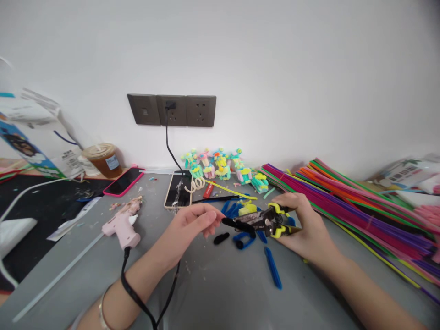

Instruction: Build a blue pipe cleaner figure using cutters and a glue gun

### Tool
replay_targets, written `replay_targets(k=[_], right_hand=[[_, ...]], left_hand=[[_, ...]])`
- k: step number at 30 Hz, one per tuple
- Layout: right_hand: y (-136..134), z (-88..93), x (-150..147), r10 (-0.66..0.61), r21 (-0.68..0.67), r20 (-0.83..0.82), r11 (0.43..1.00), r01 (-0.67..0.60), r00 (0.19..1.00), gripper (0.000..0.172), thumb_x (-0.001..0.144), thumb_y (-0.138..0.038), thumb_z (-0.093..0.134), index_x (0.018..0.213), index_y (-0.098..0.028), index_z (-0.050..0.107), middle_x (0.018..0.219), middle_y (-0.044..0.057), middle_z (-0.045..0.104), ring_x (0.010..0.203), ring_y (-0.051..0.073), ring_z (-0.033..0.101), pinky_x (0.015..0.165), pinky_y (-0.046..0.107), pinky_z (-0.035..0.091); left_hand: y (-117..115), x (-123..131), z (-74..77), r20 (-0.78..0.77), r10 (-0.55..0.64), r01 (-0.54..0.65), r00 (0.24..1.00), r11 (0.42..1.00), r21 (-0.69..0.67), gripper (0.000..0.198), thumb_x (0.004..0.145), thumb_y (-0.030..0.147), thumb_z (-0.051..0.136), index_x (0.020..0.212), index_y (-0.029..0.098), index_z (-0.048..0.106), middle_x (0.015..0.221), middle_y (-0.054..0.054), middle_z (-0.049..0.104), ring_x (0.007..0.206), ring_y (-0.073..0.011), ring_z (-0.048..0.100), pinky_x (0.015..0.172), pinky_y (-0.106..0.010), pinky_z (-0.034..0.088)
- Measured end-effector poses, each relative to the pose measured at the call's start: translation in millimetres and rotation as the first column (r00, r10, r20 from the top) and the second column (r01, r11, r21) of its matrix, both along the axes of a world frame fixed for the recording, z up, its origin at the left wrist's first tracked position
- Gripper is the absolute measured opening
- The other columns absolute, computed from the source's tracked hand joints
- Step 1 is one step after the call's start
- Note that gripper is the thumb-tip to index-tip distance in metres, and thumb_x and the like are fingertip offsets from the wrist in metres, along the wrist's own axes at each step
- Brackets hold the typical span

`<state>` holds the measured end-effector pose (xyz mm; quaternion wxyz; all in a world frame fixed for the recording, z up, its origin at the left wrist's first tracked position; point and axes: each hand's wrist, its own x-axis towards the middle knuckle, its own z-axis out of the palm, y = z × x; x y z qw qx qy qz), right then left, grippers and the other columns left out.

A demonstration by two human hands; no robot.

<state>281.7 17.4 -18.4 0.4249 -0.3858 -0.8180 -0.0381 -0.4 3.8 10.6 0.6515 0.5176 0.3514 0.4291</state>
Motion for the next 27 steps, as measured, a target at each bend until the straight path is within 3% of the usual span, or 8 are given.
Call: replay_targets(k=[12, 17, 27], right_hand=[[0.3, 4.2, -2.6, -0.007, 0.02, 0.029, 1.0, 0.006, 1.0, 0.033, 0.079, -0.018, 0.066, 0.107, -0.025, 0.051, 0.091, 0.006, 0.064, 0.081, 0.027, 0.062, 0.073, 0.041, 0.049], [3.7, 2.5, -0.6, -0.082, 0.06, 0.044, 0.995, 0.08, 0.996, 0.028, 0.077, -0.021, 0.066, 0.101, -0.025, 0.052, 0.086, 0.004, 0.065, 0.077, 0.025, 0.06, 0.07, 0.038, 0.045], [11.9, -9.8, 7.7, -0.197, -0.046, 0.017, 0.979, 0.197, 0.98, 0.032, 0.074, -0.026, 0.07, 0.1, -0.025, 0.052, 0.09, 0.004, 0.063, 0.078, 0.025, 0.054, 0.068, 0.034, 0.045]], left_hand=[[0.8, 0.8, 0.4, -0.015, 0.019, -0.02, 1.0, 1.0, -0.008, 0.03, 0.083, 0.046, 0.07, 0.08, 0.016, 0.072, 0.068, 0.0, 0.059, 0.06, -0.0101, 0.048, 0.059, -0.024, 0.035], [3.2, 0.2, -2.5, -0.079, 0.037, -0.035, 0.996, 0.999, 0.027, 0.028, 0.087, 0.043, 0.065, 0.081, 0.016, 0.072, 0.071, 0.0, 0.06, 0.063, -0.0103, 0.049, 0.059, -0.023, 0.036], [8.2, -2.5, -1.6, -0.206, 0.127, -0.102, 0.97, 0.986, 0.131, 0.027, 0.087, 0.041, 0.062, 0.086, 0.016, 0.071, 0.072, 0.0, 0.059, 0.062, -0.0111, 0.05, 0.058, -0.023, 0.037]])
